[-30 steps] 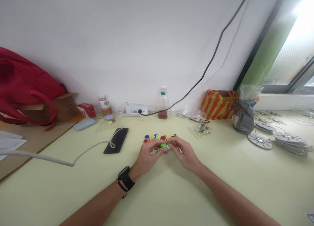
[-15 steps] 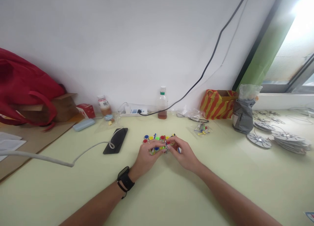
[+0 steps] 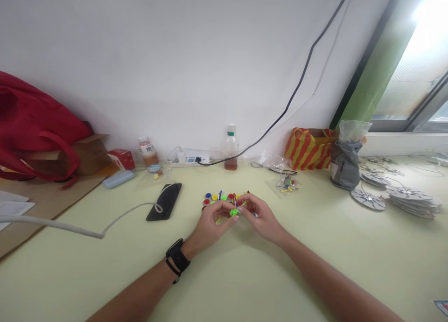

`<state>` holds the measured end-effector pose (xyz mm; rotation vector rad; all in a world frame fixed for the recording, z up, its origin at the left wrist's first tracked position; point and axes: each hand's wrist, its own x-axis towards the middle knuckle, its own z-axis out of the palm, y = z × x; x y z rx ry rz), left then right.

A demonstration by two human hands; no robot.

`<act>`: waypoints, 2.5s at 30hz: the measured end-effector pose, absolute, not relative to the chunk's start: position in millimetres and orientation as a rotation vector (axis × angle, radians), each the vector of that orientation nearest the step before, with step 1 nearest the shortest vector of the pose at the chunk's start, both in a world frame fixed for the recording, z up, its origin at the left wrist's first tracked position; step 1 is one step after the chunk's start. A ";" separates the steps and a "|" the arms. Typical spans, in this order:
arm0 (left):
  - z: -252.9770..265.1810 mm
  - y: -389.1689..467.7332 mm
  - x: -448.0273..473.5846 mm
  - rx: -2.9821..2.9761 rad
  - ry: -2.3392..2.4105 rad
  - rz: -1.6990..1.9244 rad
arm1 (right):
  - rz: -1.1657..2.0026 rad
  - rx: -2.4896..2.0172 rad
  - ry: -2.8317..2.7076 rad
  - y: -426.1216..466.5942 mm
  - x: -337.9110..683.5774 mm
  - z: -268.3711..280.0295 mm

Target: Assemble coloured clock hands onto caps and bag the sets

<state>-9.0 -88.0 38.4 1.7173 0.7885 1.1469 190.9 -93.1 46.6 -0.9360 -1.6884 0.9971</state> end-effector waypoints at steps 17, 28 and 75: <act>38.2 -77.8 -11.3 1.302 0.842 1.189 | 0.824 -0.941 -1.676 -93.1 196.3 46.6; 36.9 -79.9 -8.6 1.316 0.846 1.196 | 1.192 -0.913 -1.612 -92.3 194.3 52.4; 27.3 -100.2 -12.0 2.568 1.147 0.701 | -0.171 -1.752 -1.945 -30.1 275.7 13.7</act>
